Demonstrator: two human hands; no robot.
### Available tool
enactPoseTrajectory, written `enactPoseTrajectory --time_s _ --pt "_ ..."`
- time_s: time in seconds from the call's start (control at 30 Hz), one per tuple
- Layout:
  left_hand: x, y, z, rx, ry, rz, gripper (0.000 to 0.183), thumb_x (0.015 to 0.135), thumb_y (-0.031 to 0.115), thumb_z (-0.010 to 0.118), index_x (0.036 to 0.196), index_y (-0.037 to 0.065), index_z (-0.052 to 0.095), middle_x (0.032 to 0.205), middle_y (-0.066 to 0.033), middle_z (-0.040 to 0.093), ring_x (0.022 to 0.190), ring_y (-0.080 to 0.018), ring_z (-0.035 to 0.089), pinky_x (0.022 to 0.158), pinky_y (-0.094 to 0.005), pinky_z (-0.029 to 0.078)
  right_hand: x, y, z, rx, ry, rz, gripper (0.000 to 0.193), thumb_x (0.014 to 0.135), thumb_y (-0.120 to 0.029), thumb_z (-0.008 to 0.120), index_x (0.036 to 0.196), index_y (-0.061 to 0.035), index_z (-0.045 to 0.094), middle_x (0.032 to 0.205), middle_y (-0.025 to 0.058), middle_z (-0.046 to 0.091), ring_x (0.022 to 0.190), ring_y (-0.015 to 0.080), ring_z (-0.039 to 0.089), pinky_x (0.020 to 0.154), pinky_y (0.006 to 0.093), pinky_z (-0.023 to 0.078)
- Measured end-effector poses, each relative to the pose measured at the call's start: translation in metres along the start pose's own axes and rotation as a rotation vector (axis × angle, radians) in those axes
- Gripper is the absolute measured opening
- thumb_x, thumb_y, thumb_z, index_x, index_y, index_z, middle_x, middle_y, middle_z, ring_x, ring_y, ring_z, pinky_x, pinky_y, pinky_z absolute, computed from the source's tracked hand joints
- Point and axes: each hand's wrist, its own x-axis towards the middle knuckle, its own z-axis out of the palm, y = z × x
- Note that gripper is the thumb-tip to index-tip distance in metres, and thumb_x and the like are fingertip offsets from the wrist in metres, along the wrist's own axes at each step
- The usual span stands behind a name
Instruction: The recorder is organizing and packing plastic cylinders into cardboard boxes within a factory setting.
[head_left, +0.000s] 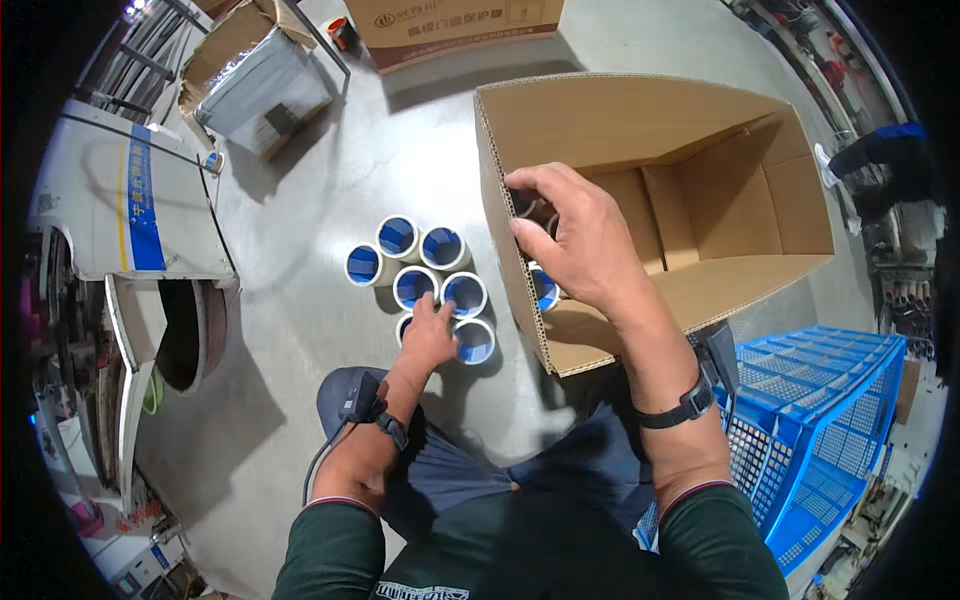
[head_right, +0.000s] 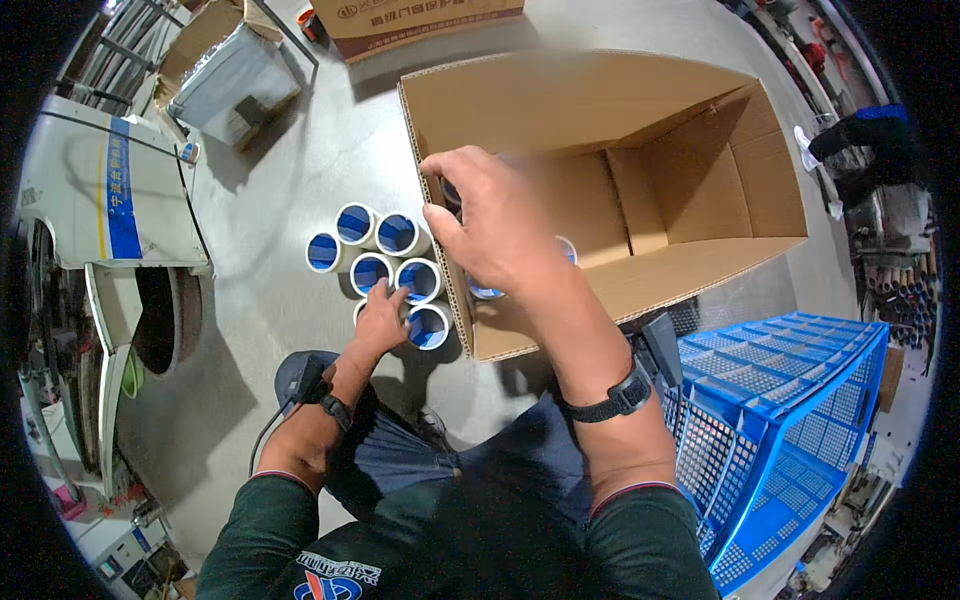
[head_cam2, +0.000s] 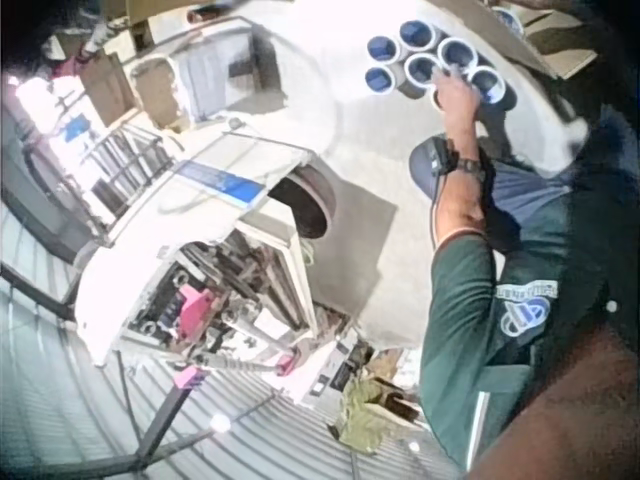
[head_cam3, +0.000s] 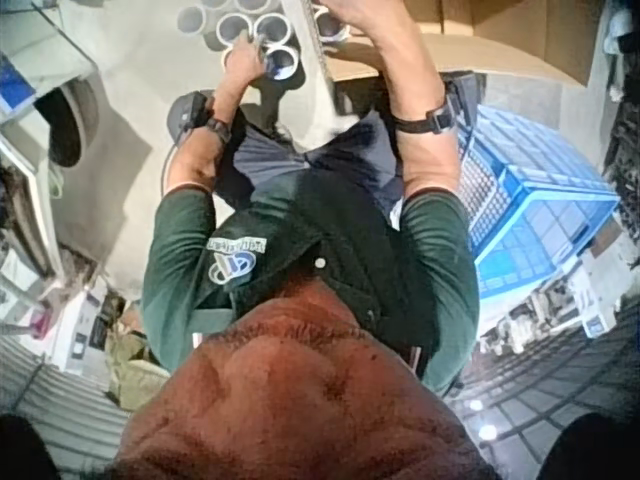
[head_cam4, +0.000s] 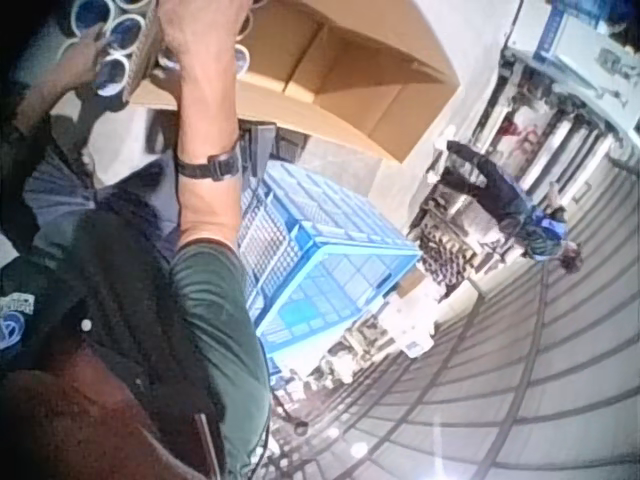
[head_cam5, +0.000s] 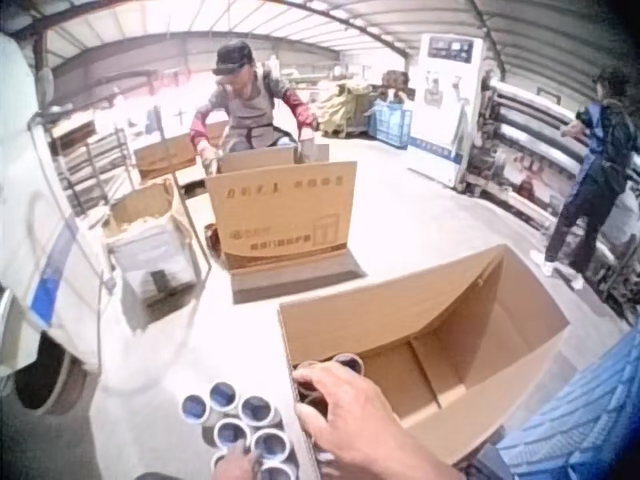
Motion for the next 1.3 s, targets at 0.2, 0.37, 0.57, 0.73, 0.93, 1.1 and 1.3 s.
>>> enactPoseTrajectory --time_s 0.2,0.37,0.57,0.73,0.93,1.1,1.3 --pt "-0.002 0.018 -0.005 0.000 0.031 -0.099 0.075 0.065 0.022 0.081 0.131 0.012 0.048 0.139 -0.0255 0.035 0.129 -0.0407 0.035 0.102 -0.0465 0.040 0.002 0.001 0.002 -0.034 -0.019 -0.069 0.034 0.075 -0.008 0.067 0.107 -0.0051 0.059 0.099 0.0129 0.061 0.088 0.0297 0.061 0.077 0.0371 0.050" --pt "0.002 0.026 0.014 -0.042 0.157 -0.120 0.068 0.062 0.011 0.080 0.124 0.009 0.052 0.134 -0.0252 0.038 0.124 -0.0424 0.038 0.098 -0.0451 0.043 0.001 0.000 0.004 -0.042 -0.013 -0.081 0.035 0.073 -0.004 0.067 0.107 -0.0036 0.059 0.100 0.0139 0.060 0.089 0.0306 0.061 0.078 0.0358 0.050" --pt "0.021 -0.007 0.040 -0.038 0.257 -0.101 0.024 0.067 0.001 0.067 0.091 0.003 0.064 0.109 -0.0216 0.050 0.101 -0.0403 0.050 0.080 -0.0447 0.049 0.000 -0.001 0.003 -0.036 -0.041 -0.076 0.034 0.074 -0.005 0.067 0.107 -0.0040 0.059 0.103 0.0141 0.060 0.091 0.0314 0.060 0.079 0.0368 0.050" --pt "0.010 -0.030 -0.005 -0.292 0.187 -0.173 0.030 0.064 0.002 0.074 0.093 0.003 0.067 0.088 -0.0153 0.061 0.081 -0.0285 0.061 0.075 -0.0366 0.049 0.003 0.003 0.000 -0.018 -0.041 -0.084 0.033 0.075 -0.007 0.067 0.107 -0.0039 0.059 0.105 0.0146 0.060 0.093 0.0324 0.060 0.080 0.0379 0.050" --pt "-0.036 0.000 -0.108 -1.336 0.226 -0.365 0.026 0.080 -0.001 0.064 0.105 -0.003 0.062 0.099 -0.0106 0.067 0.083 -0.0164 0.066 0.073 -0.0293 0.055 0.004 0.002 -0.002 -0.094 -0.063 -0.044 0.035 0.076 -0.017 0.069 0.109 -0.0055 0.060 0.103 0.0125 0.061 0.095 0.0316 0.059 0.081 0.0399 0.048" --pt "-0.051 -0.017 -0.140 -1.517 0.463 -0.405 0.026 0.091 0.009 0.047 0.107 -0.006 0.061 0.096 -0.0156 0.067 0.077 -0.0227 0.069 0.067 -0.0341 0.059 0.000 -0.003 -0.002 -0.071 -0.057 -0.066 0.037 0.075 -0.014 0.069 0.109 -0.0046 0.059 0.101 0.0138 0.061 0.094 0.0326 0.059 0.080 0.0400 0.047" --pt "-0.056 -0.044 -0.158 -1.581 0.546 -0.304 0.029 0.090 0.012 0.048 0.111 -0.005 0.058 0.096 -0.0170 0.067 0.077 -0.0242 0.069 0.067 -0.0354 0.059 0.003 -0.006 -0.001 -0.025 -0.075 -0.067 0.037 0.074 -0.008 0.068 0.110 -0.0053 0.057 0.102 0.0147 0.061 0.093 0.0348 0.059 0.079 0.0400 0.049"
